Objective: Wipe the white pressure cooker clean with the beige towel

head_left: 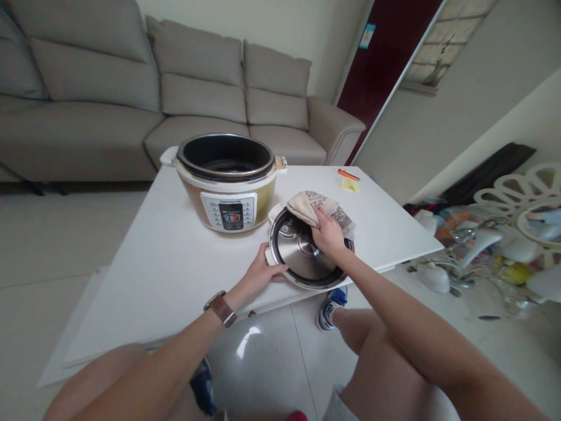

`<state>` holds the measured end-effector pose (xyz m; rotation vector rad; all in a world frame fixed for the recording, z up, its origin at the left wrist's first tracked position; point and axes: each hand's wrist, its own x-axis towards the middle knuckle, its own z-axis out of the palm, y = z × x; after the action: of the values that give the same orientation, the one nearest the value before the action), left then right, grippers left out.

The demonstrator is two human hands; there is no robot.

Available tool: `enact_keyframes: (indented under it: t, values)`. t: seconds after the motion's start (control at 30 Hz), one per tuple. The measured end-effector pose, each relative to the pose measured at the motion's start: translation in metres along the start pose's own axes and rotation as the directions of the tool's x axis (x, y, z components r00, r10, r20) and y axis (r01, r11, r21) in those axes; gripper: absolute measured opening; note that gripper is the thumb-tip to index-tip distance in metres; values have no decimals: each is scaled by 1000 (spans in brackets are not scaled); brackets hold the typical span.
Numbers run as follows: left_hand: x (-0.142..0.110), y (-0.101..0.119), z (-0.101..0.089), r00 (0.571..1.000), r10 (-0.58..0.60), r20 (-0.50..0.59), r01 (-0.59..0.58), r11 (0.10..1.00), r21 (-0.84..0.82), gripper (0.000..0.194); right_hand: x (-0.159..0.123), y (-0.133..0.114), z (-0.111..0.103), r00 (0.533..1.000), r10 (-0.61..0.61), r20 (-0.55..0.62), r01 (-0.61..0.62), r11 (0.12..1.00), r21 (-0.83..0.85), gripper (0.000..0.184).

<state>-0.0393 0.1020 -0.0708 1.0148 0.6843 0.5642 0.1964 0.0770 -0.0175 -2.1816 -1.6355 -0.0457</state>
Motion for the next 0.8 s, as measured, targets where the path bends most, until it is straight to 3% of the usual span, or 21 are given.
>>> enact_keyframes:
  t: [0.27,0.37,0.47,0.53,0.63,0.7,0.8]
  values:
    - [0,-2,0,999,0,-34,0,1000,12,76,-13,-34,12,959,-237,155,197,952,235,69]
    - [-1,-1,0,999,-20,-43,19,1000,-21,76,-12,-32,7,929,-295,222,191,899,395,55]
    - [-2,0,0,998,-43,-50,41,998,-40,73,-7,-22,-2,908,-329,261,94,765,637,42]
    - [-2,1,0,997,-46,-54,43,998,-50,69,-2,-13,-10,951,-203,235,-52,642,765,40]
    - [-2,2,1,999,-40,-37,38,998,-56,65,3,2,-23,976,159,150,-207,450,869,42]
    - [-1,2,1,999,-33,-24,32,999,-42,68,6,13,-35,932,361,-12,-150,417,897,43]
    - [0,1,1,1000,-5,-13,5,1000,-4,72,8,26,-53,821,477,-312,40,498,866,41]
